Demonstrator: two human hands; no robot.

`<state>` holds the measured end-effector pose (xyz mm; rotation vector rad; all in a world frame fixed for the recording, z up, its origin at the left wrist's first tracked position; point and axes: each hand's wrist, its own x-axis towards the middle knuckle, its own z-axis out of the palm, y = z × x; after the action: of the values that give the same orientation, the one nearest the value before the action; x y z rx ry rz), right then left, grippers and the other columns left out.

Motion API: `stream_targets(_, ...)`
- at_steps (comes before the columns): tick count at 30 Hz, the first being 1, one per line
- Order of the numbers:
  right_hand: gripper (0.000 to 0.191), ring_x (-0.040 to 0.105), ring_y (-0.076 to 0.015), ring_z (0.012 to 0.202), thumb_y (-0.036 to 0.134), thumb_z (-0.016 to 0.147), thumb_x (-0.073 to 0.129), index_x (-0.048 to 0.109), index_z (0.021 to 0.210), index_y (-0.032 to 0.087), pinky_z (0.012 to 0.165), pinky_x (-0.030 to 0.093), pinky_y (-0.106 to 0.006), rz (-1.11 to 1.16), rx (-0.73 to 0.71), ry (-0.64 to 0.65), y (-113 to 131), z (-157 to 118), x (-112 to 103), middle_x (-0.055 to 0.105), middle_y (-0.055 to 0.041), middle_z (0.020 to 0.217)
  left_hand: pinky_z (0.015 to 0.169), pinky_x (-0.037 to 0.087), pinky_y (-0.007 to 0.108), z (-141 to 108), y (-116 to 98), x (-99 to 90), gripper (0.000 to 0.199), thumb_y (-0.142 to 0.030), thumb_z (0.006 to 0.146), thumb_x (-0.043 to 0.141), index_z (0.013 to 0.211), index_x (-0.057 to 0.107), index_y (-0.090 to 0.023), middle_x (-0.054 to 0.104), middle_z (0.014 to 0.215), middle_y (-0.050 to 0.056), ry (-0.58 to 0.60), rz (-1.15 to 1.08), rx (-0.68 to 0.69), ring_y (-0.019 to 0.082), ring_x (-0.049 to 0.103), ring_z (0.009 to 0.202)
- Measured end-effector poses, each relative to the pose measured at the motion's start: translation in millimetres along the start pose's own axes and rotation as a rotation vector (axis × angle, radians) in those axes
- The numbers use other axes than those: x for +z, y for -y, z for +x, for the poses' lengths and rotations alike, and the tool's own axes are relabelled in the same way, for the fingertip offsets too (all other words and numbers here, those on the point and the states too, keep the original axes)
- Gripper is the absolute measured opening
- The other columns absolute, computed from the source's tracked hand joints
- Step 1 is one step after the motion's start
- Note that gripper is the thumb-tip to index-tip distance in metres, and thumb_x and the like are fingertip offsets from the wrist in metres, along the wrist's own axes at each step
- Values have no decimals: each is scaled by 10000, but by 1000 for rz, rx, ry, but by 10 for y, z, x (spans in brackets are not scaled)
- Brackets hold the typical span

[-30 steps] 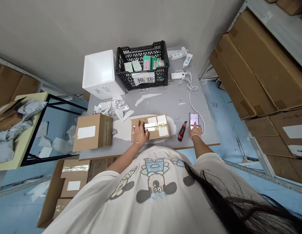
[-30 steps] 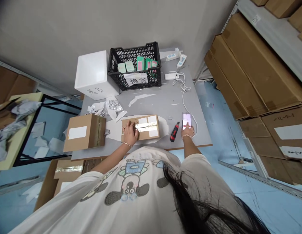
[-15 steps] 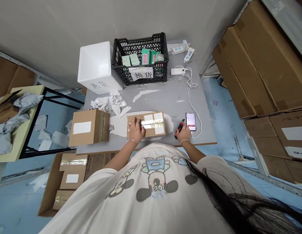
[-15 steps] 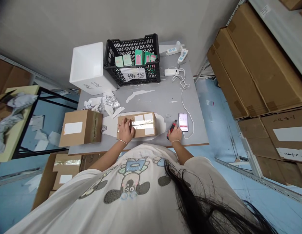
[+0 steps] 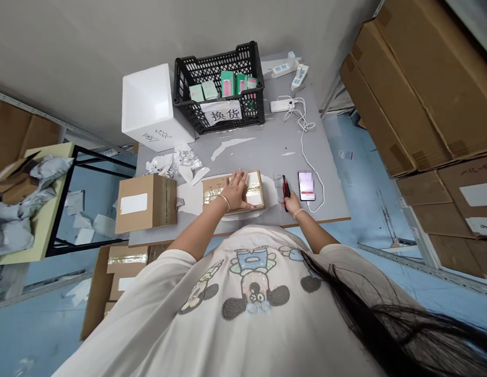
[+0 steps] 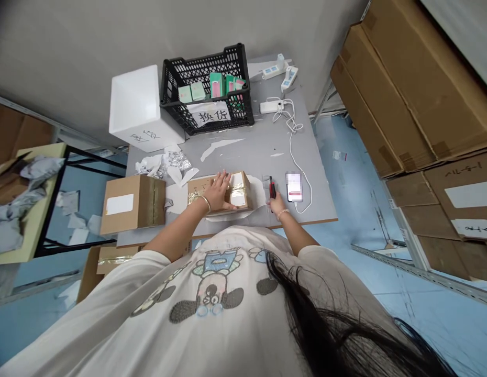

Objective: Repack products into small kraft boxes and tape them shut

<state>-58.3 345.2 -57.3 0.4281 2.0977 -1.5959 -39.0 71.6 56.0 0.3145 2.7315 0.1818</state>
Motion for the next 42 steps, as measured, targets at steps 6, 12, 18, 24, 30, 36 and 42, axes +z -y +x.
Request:
stream_targets(6,317,557,-96,468,469,874,580,526,1059,217,420,437,-190,314,-60,300,314,-204,56,597,36,683,1145,52,634,101,-47,-24,1540,-797,444,736,1558,-98,-139,-163,1605,216,171,109,17,440,-94,1475)
stream_targets(12,236,616,-104,523,353,909,583,544,1069,184,479,486,-199,314,-17,352,337,-222,123,661,6,740,1142,53,636,41,-59,2,1509,-781,471,737,1560,-85,-137,-149,1606,222,141,108,24,445,-76,1476)
stream_targets(18,516,566,-91,458,400,925,559,442,1400,233,450,445,-194,237,-101,437,407,-197,94,621,45,677,1138,59,636,34,-35,18,1473,-747,494,755,1567,-51,-140,-107,1612,229,107,82,45,451,-62,1475)
stream_targets(24,558,535,-92,429,439,912,580,473,1421,235,419,425,-196,196,-135,415,514,-151,144,604,39,635,1143,79,622,36,-19,18,1475,-742,482,768,1569,-35,-151,-78,1616,232,95,73,52,452,-37,1476)
stream_targets(30,557,534,-99,433,412,921,574,479,1429,204,428,434,-208,211,-132,454,533,-171,126,602,39,620,1138,58,633,25,-22,30,1472,-753,485,759,1569,-30,-146,-75,1615,234,90,60,56,455,-32,1475)
stream_targets(36,572,543,-104,438,417,923,567,462,1450,219,412,414,-200,138,-179,494,493,-218,42,604,37,630,1144,51,621,12,-28,26,1488,-752,463,773,1571,-25,-162,-72,1617,229,87,56,54,448,-29,1479)
stream_targets(42,561,529,-92,428,417,933,556,466,1451,224,410,418,-192,82,-244,476,441,-279,29,584,40,624,1138,34,634,15,-77,9,1553,-751,403,796,1569,-37,-150,-125,1602,251,101,93,17,468,-59,1470)
